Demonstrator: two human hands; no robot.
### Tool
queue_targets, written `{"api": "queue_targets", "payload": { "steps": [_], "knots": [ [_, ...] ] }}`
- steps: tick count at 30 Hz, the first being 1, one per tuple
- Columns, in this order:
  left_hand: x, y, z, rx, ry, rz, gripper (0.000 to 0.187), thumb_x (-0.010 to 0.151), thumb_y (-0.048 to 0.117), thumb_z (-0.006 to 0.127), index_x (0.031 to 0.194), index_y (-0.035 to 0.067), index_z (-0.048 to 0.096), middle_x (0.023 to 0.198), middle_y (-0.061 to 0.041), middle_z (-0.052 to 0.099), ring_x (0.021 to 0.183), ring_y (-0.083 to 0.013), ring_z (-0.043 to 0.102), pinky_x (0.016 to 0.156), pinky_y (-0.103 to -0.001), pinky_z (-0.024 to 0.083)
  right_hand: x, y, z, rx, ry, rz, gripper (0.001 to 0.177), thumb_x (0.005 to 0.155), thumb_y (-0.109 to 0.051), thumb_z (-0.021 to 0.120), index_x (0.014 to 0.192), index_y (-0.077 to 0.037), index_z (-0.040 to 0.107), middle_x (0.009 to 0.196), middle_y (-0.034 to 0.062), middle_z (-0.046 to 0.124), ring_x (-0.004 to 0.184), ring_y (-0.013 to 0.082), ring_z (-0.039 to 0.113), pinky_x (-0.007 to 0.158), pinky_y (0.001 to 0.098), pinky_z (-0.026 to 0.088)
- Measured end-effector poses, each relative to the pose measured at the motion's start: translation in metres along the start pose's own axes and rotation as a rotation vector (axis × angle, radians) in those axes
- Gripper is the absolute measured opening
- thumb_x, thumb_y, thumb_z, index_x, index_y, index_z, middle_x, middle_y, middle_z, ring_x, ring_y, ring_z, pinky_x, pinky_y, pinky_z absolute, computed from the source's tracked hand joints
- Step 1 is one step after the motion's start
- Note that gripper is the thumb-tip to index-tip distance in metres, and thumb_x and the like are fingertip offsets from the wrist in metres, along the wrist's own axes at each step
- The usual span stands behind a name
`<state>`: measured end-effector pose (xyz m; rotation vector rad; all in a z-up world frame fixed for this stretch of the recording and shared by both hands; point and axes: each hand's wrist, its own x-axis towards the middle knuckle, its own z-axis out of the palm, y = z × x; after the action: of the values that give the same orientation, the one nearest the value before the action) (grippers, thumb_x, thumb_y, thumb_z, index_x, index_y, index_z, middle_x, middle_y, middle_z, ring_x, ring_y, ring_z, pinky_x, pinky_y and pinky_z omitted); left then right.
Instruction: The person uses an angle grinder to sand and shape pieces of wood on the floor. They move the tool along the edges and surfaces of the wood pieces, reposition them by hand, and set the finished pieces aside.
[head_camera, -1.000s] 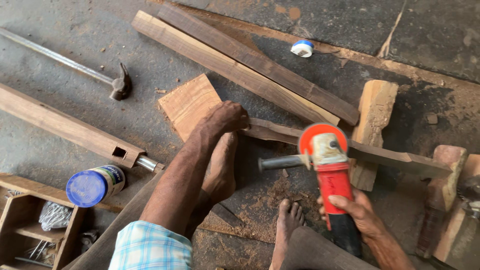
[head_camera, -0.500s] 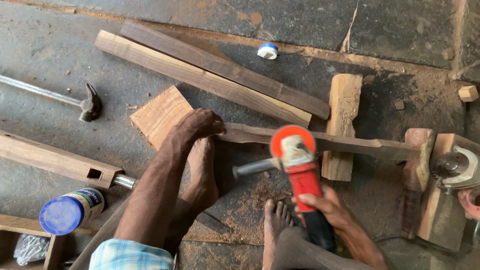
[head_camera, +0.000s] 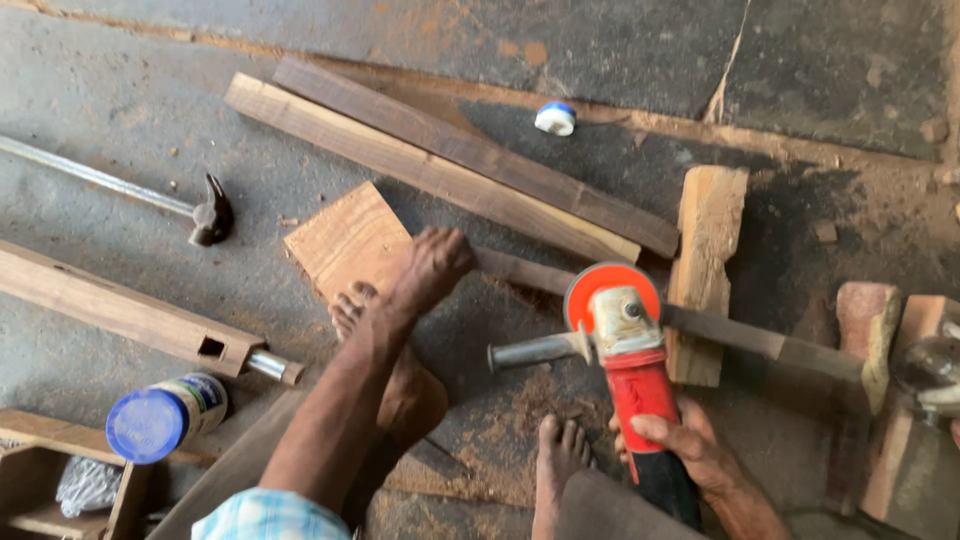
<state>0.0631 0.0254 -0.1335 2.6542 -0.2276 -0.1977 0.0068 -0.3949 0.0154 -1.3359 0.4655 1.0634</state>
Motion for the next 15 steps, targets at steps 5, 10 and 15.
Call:
{"api": "queue_targets", "payload": {
  "steps": [5,10,15],
  "knots": [
    [-0.013,0.002,0.004,-0.122,0.336,0.117,0.027,0.091,0.012,0.076,0.114,0.005,0.063,0.115,-0.016,0.069,0.114,-0.0344,0.065,0.095,-0.043,0.056,0.018,-0.017,0.031,-0.057,-0.048,-0.021,0.066,0.068,-0.038,0.081,0.116,0.004,0.062,0.092,0.0177,0.073,0.072,0.0237,0.073,0.064,0.0413,0.065],
    [-0.024,0.013,-0.006,-0.136,0.313,0.073,0.035,0.091,0.011,0.072,0.122,0.0,0.061,0.132,-0.02,0.066,0.132,-0.0378,0.058,0.107,-0.045,0.052,0.039,-0.033,0.046,-0.16,-0.135,-0.011,0.071,0.073,-0.042,0.08,0.112,0.015,0.067,0.087,0.024,0.073,0.072,0.0253,0.075,0.065,0.0393,0.065],
    [-0.029,0.017,-0.026,-0.07,0.253,0.09,0.036,0.092,0.011,0.07,0.125,0.0,0.06,0.137,-0.02,0.064,0.135,-0.036,0.056,0.108,-0.044,0.051,0.052,-0.043,0.063,-0.185,-0.063,-0.003,0.07,0.067,-0.042,0.08,0.116,0.005,0.061,0.091,0.0176,0.073,0.072,0.0229,0.075,0.063,0.0397,0.067]
  ]
}}
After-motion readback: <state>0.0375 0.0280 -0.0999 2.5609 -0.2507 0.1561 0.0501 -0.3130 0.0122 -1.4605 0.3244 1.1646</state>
